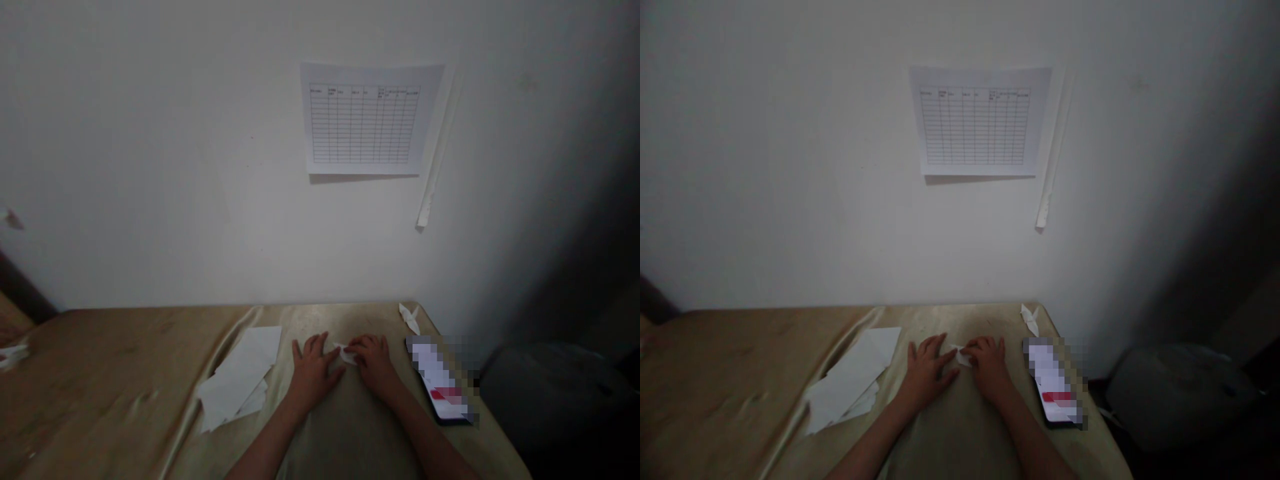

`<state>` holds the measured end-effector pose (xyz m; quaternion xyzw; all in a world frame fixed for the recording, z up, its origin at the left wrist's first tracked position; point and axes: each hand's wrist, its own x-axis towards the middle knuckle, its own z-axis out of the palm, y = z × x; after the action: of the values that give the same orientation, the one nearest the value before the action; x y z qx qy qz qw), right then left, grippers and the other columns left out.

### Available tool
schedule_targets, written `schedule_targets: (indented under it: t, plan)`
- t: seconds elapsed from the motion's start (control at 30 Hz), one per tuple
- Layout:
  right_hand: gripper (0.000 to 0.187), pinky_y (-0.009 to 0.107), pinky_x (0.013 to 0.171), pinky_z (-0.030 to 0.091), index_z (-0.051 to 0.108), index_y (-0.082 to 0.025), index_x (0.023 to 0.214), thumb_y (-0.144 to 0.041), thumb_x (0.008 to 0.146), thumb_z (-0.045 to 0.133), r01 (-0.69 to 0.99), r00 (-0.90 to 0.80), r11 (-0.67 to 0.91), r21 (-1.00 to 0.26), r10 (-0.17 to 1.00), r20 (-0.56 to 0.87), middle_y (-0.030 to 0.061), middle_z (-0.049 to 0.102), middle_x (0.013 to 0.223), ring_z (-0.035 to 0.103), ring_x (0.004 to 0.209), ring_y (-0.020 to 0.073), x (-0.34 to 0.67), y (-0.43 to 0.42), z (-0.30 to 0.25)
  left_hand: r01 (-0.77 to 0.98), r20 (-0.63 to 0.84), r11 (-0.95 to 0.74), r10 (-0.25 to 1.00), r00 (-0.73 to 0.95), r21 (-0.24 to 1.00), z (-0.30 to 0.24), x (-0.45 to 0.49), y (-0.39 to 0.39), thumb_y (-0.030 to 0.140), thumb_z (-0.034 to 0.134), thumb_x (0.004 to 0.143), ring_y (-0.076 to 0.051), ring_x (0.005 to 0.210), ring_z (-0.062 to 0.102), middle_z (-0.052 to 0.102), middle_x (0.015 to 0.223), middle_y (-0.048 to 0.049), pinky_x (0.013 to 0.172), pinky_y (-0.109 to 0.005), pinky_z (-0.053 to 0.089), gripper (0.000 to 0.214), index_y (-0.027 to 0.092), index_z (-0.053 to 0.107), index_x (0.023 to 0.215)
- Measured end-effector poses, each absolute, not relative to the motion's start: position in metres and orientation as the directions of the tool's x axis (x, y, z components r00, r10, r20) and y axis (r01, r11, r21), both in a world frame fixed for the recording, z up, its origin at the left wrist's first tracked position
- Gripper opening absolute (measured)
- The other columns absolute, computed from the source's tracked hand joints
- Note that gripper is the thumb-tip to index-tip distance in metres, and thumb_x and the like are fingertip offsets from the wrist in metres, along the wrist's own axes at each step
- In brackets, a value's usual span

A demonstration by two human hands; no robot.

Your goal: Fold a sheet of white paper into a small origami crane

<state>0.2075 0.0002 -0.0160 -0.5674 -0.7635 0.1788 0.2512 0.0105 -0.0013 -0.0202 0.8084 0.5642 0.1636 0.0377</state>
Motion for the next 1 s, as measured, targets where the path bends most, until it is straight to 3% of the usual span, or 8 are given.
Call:
schedule_targets:
  t: [0.23, 0.5, 0.67, 1.0]
  plan:
    - [0.043, 0.056, 0.118, 0.006, 0.070, -0.029, 0.117, -0.012, 0.092, 0.039, 0.789, -0.182, 0.249, -0.562, 0.968, 0.174, 0.0047, 0.066, 0.129, 0.048, 0.129, 0.0244, 0.212, 0.005, -0.017, 0.922, 0.198, -0.318, 0.940, 0.276, 0.223, -0.024, 0.013, 0.003, 0.066, 0.055, 0.088, -0.040, 0.145, 0.033, 0.037, 0.161, -0.0070, 0.113, -0.077, 0.002, 0.052, 0.047, 0.057, 0.136]
    - [0.045, 0.055, 0.117, 0.007, 0.072, -0.037, 0.113, -0.011, 0.091, 0.043, 0.761, -0.255, 0.301, -0.574, 0.953, 0.162, -0.0004, 0.068, 0.125, 0.046, 0.127, 0.0236, 0.212, 0.007, -0.019, 0.934, 0.206, -0.269, 0.953, 0.222, 0.235, -0.022, 0.015, 0.010, 0.063, 0.050, 0.092, -0.039, 0.145, 0.033, 0.037, 0.160, -0.0086, 0.111, -0.079, 0.003, 0.048, 0.049, 0.054, 0.138]
    - [0.034, 0.055, 0.117, 0.007, 0.073, -0.036, 0.114, -0.021, 0.092, 0.051, 0.772, -0.267, 0.311, -0.555, 0.950, 0.160, 0.0007, 0.068, 0.124, 0.044, 0.128, 0.0258, 0.210, 0.004, -0.017, 0.926, 0.188, -0.284, 0.952, 0.242, 0.249, -0.024, 0.012, 0.011, 0.058, 0.057, 0.090, -0.039, 0.145, 0.033, 0.037, 0.160, -0.0079, 0.110, -0.080, 0.005, 0.047, 0.051, 0.053, 0.137]
    - [0.030, 0.054, 0.117, 0.005, 0.074, -0.037, 0.108, -0.022, 0.089, 0.058, 0.775, -0.263, 0.307, -0.553, 0.951, 0.161, 0.0004, 0.070, 0.116, 0.045, 0.126, 0.0259, 0.209, 0.001, -0.011, 0.875, 0.211, -0.345, 0.935, 0.286, 0.339, -0.006, 0.008, 0.006, 0.039, 0.079, 0.077, -0.033, 0.140, 0.040, 0.049, 0.151, -0.0028, 0.115, -0.073, 0.004, 0.029, 0.043, 0.075, 0.106]
